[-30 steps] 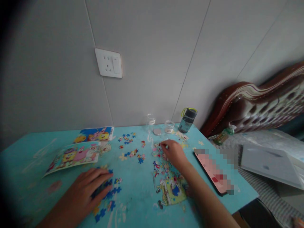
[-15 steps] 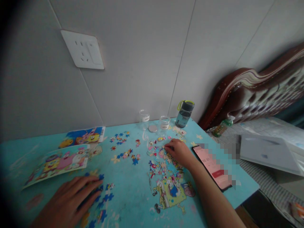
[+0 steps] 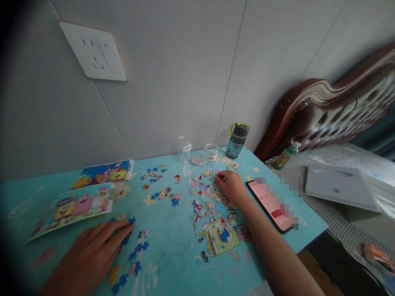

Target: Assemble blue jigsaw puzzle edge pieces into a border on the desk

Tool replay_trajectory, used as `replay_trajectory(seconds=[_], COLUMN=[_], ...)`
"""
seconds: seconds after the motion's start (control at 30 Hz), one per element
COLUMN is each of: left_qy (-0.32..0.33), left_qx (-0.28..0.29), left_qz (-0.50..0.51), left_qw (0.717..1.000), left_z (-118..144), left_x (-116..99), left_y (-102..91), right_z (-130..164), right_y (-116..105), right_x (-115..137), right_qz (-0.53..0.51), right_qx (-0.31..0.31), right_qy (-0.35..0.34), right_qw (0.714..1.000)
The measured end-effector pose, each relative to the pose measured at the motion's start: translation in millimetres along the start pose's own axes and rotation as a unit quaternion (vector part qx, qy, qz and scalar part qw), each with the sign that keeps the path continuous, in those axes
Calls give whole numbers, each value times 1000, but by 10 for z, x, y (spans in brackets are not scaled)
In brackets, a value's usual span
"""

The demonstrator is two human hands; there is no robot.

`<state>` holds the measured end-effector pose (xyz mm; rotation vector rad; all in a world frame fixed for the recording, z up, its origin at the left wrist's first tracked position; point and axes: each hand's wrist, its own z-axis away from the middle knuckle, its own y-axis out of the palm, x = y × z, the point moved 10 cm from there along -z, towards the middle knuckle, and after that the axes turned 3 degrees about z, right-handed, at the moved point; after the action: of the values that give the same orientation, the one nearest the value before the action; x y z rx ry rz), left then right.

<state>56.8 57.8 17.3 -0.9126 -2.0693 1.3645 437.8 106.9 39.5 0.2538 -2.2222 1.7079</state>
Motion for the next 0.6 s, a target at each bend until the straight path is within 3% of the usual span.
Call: replay_trajectory(seconds=[0.13,0.3,0.6], left_qy=[14,8,12], left_qx=[-16,-30,-11], left_qz=[-3,12,21], left_qw=[1000,999,1000], left_z=[33,47,68], left_x=[7,26,-29], left_y=[-15,-67,-20], right_z=[56,148,153], right_y=[-53,81,226], right_x=[162,362,224], right_qz=[-34,-70,-108], right_qx=[38,99,132], right_qy=[-34,-77,-24], right_qw=[998,990,985])
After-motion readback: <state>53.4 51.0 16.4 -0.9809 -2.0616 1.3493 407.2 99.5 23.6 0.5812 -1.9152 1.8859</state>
